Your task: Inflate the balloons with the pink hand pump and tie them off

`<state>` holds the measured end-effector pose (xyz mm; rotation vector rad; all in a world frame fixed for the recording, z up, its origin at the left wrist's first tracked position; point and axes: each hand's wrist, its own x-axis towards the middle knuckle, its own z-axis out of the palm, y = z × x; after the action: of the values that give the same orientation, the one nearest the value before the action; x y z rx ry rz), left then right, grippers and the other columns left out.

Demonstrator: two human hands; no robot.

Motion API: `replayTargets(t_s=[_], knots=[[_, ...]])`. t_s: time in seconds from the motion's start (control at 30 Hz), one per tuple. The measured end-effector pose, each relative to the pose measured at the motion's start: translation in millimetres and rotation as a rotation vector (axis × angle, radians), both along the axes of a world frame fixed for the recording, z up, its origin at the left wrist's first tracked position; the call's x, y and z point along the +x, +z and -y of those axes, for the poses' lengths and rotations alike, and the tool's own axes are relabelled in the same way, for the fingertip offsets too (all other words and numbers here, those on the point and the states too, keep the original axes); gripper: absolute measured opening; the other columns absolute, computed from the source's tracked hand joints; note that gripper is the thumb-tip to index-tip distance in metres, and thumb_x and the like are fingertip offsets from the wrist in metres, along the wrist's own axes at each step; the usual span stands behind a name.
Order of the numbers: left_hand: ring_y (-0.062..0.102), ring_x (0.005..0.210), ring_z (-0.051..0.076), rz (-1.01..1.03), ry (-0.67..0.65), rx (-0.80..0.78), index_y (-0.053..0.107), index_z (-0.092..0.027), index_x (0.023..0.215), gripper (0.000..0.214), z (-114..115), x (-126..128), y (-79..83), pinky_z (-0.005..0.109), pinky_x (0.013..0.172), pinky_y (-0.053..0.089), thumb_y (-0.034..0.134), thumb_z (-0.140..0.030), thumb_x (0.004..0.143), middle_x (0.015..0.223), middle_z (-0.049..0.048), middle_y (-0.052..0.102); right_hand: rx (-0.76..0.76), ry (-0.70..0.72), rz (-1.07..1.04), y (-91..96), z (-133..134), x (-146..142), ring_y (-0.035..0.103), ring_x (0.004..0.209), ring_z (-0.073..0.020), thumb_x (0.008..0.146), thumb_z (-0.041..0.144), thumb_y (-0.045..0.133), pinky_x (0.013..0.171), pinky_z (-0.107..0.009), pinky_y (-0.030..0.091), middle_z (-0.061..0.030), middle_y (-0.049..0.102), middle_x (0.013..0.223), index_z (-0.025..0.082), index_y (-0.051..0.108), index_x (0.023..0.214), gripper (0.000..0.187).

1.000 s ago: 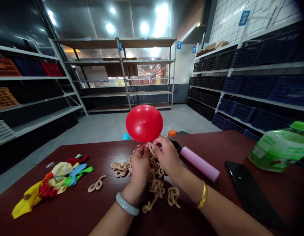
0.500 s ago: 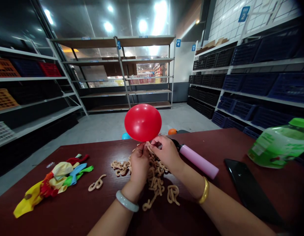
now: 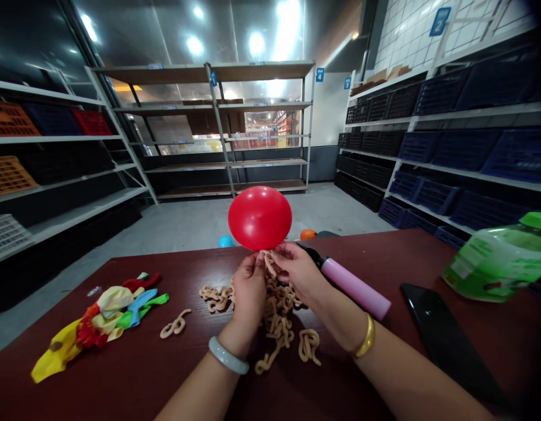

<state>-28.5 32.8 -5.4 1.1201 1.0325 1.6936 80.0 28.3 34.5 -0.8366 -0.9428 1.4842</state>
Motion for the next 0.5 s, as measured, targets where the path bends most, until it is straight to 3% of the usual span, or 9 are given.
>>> replayTargets(t_s=[0.13, 0.23, 0.33, 0.5], knots=[[0.067, 0.080, 0.021, -0.126, 0.064, 0.009, 0.072, -0.014, 0.096, 0.040, -2.1, -4.6, -3.1, 0.032, 0.075, 0.051, 0.066, -0.051, 0.082, 0.090, 0.0109, 0.074, 0.023, 0.032, 0.049, 0.6, 0.5, 0.2, 0.043, 0.054, -0.0086, 0.068, 0.054, 0.077, 0.046, -0.022, 0.026, 0.0031, 0.054, 0.064, 0.019, 0.063, 0.077, 0.039], [0.067, 0.081, 0.022, -0.303, 0.120, 0.050, 0.073, -0.016, 0.096, 0.034, -0.5, -6.7, -2.2, 0.032, 0.076, 0.049, 0.061, -0.046, 0.086, 0.090, 0.0097, 0.074, 0.027, -0.003, 0.098, 2.6, 0.0, 3.1, 0.043, 0.053, -0.0088, 0.064, 0.050, 0.081, 0.046, -0.023, 0.025, 0.0028, 0.055, 0.062, 0.018, 0.063, 0.073, 0.037], [0.066, 0.082, 0.021, -0.474, 0.131, 0.108, 0.073, -0.018, 0.096, 0.030, 3.2, -6.8, 1.1, 0.031, 0.077, 0.048, 0.056, -0.041, 0.091, 0.088, 0.0071, 0.074, -0.024, -0.073, 0.058, 4.8, -2.5, 7.6, 0.047, 0.055, -0.0106, 0.055, 0.041, 0.085, 0.048, -0.023, 0.029, 0.0013, 0.060, 0.064, 0.018, 0.064, 0.071, 0.035], [0.066, 0.086, 0.021, -0.490, 0.077, 0.138, 0.072, -0.017, 0.099, 0.031, 6.3, -5.0, 3.6, 0.031, 0.081, 0.048, 0.051, -0.040, 0.094, 0.093, 0.0074, 0.074, 0.013, 0.012, -0.035, 6.1, -6.9, 12.3, 0.054, 0.060, -0.0129, 0.057, 0.038, 0.085, 0.056, -0.026, 0.041, 0.0000, 0.064, 0.066, 0.017, 0.066, 0.067, 0.030]])
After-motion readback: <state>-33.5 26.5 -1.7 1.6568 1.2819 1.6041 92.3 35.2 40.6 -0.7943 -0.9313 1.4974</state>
